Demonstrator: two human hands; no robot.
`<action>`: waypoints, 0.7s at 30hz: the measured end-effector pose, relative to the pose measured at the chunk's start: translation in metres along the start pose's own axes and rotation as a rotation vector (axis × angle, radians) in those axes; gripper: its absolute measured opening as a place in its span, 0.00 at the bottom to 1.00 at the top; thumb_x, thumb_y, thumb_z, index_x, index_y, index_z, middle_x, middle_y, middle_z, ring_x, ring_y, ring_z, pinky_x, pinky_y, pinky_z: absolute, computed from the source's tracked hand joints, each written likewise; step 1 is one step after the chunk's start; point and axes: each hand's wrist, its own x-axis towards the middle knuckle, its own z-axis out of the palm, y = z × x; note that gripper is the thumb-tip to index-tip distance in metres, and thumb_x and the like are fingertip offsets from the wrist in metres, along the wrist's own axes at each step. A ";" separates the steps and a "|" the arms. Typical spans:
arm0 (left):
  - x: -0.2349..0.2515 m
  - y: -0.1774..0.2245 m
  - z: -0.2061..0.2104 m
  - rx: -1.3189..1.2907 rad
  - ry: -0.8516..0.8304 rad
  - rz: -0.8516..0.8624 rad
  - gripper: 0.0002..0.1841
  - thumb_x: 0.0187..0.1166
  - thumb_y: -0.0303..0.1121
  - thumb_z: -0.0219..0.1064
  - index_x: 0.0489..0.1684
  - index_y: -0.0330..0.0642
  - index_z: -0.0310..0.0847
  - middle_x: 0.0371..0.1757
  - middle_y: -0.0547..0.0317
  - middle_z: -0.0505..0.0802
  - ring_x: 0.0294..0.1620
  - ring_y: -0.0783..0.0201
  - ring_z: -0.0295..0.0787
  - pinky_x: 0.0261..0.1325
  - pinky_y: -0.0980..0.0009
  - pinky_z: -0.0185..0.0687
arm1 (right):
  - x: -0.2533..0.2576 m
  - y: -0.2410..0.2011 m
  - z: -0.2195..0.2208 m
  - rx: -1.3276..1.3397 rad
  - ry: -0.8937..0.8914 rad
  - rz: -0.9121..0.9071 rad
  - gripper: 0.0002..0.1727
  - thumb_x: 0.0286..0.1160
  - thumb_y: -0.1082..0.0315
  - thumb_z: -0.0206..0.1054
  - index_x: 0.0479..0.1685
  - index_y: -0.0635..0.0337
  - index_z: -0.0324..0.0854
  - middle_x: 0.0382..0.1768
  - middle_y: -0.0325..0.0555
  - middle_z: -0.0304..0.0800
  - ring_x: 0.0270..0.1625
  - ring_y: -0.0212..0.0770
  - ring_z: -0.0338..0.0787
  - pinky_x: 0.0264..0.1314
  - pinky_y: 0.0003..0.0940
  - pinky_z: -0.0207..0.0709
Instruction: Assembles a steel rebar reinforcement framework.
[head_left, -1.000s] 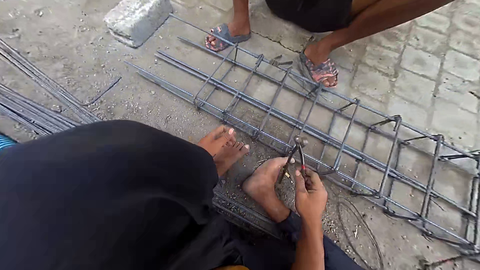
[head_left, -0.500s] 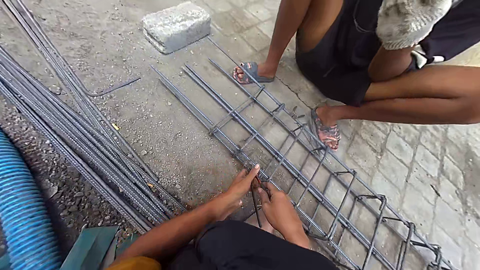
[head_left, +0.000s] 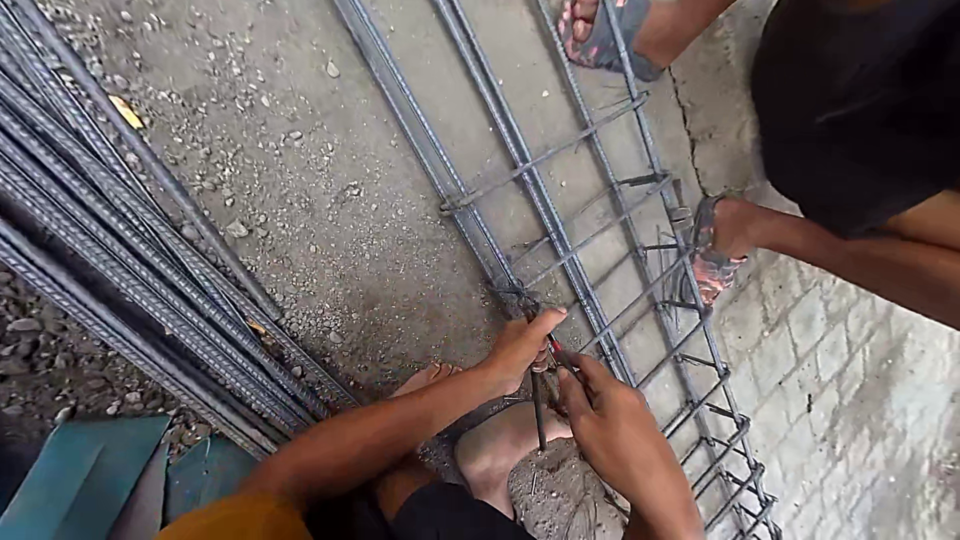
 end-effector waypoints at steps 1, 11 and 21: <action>0.001 -0.001 0.002 -0.022 0.001 0.005 0.20 0.92 0.41 0.56 0.21 0.50 0.65 0.11 0.73 0.65 0.09 0.78 0.59 0.17 0.82 0.60 | 0.002 0.001 -0.003 -0.003 -0.005 -0.007 0.20 0.90 0.58 0.54 0.67 0.57 0.83 0.30 0.40 0.87 0.27 0.35 0.85 0.33 0.38 0.81; -0.003 -0.004 0.011 -0.231 0.066 0.063 0.24 0.92 0.35 0.52 0.13 0.52 0.60 0.08 0.71 0.63 0.07 0.77 0.55 0.14 0.84 0.55 | 0.000 0.008 -0.002 0.040 -0.029 -0.027 0.20 0.91 0.58 0.52 0.70 0.53 0.81 0.38 0.37 0.90 0.33 0.30 0.88 0.39 0.30 0.83; -0.006 -0.001 0.017 -0.160 0.097 -0.008 0.24 0.89 0.37 0.59 0.13 0.51 0.61 0.08 0.71 0.62 0.05 0.78 0.53 0.11 0.84 0.51 | -0.017 0.009 0.004 0.064 0.051 0.023 0.20 0.91 0.59 0.52 0.73 0.52 0.79 0.32 0.36 0.87 0.28 0.30 0.84 0.33 0.31 0.80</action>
